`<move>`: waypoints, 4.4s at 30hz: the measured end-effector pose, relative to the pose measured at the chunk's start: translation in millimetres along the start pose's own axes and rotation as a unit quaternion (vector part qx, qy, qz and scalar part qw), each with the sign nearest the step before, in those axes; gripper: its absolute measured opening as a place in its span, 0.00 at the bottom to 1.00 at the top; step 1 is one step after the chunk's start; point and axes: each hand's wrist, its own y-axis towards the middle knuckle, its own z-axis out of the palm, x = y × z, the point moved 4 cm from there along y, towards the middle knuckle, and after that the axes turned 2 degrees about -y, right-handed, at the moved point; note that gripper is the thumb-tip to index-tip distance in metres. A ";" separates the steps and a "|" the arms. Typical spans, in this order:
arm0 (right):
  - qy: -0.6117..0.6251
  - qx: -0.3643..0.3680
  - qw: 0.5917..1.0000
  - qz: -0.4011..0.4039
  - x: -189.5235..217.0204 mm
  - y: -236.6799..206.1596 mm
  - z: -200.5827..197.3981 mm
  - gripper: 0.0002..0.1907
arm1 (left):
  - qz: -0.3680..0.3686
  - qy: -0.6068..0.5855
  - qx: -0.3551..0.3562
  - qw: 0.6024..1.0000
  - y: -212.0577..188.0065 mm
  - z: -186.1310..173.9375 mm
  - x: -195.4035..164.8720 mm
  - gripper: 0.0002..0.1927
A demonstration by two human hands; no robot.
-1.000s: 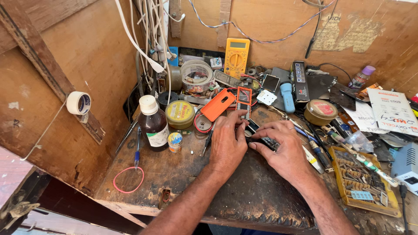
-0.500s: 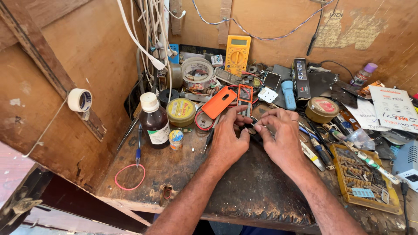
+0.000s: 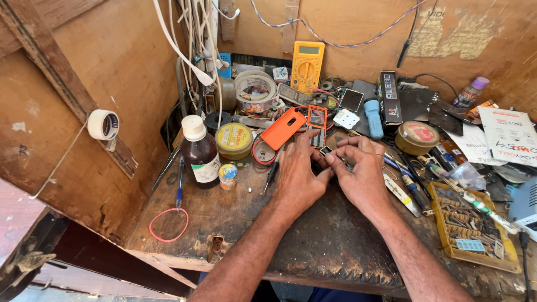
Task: The person disassembles a mobile phone at a cluttered workbench, prying open the casing and removing internal components by hand. They then use a soldering iron on the phone's circuit board and reposition the board and parts while working on the repair.
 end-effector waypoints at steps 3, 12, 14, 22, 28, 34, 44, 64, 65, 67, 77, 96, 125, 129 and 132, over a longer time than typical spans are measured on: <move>0.024 0.003 1.000 0.017 -1.4 -1.1 0.3 0.08 | 0.012 -0.028 -0.018 0.999 0.9 -4.6 -0.6 0.38; -0.005 -0.009 1.000 0.029 -10.1 -6.5 -3.4 0.10 | -0.078 -0.133 -0.014 0.988 4.1 -1.2 2.9 0.38; 0.000 -0.001 0.999 0.043 -12.8 -7.3 -3.5 0.10 | -0.080 -0.132 -0.014 0.988 4.1 -0.5 1.7 0.38; 0.072 -0.001 0.983 0.170 -31.3 -14.9 -26.3 0.14 | -0.101 -0.111 -0.001 0.989 2.4 -2.3 -3.8 0.40; 0.056 0.039 0.985 0.160 -30.5 -20.1 -33.3 0.21 | -0.077 -0.103 0.001 0.992 3.6 0.3 -7.8 0.40; 0.033 0.029 0.994 0.099 -18.6 -21.5 -38.9 0.24 | -0.078 -0.099 0.005 0.992 4.3 1.7 -7.9 0.40; 0.018 -0.015 0.998 0.066 -13.3 -26.6 -44.2 0.23 | -0.090 -0.117 0.003 0.989 1.2 0.3 -9.1 0.38; -0.004 0.036 0.995 0.091 -23.6 -25.6 -34.8 0.20 | -0.101 -0.126 -0.004 0.987 -1.5 -1.4 -6.9 0.37; 0.000 0.042 0.994 0.105 -24.6 -25.5 -35.0 0.21 | -0.103 -0.128 -0.002 0.986 -1.6 -1.1 -6.7 0.37; 0.007 0.050 0.991 0.124 -25.7 -24.7 -32.6 0.21 | -0.101 -0.126 -0.005 0.987 -2.1 -1.7 -4.9 0.37; 0.072 0.042 0.985 0.152 -41.2 -24.4 -33.1 0.15 | -0.085 -0.120 -0.010 0.989 -1.3 -5.2 -5.2 0.35; -0.016 0.070 0.990 0.121 -25.9 -19.3 -32.9 0.18 | -0.069 -0.131 -0.008 0.989 -2.0 -5.6 -1.7 0.32; 0.148 0.219 0.914 0.308 -36.4 29.7 1.1 0.22 | -0.093 -0.083 -0.025 0.992 -2.9 -23.9 -3.3 0.21; 0.150 0.174 0.931 0.284 -29.6 27.4 -2.9 0.16 | -0.074 -0.068 -0.035 0.994 -4.5 -29.6 -5.5 0.22; 0.184 0.143 0.934 0.273 -21.0 28.2 -6.3 0.13 | -0.089 -0.060 -0.032 0.994 -6.8 -30.8 -5.2 0.22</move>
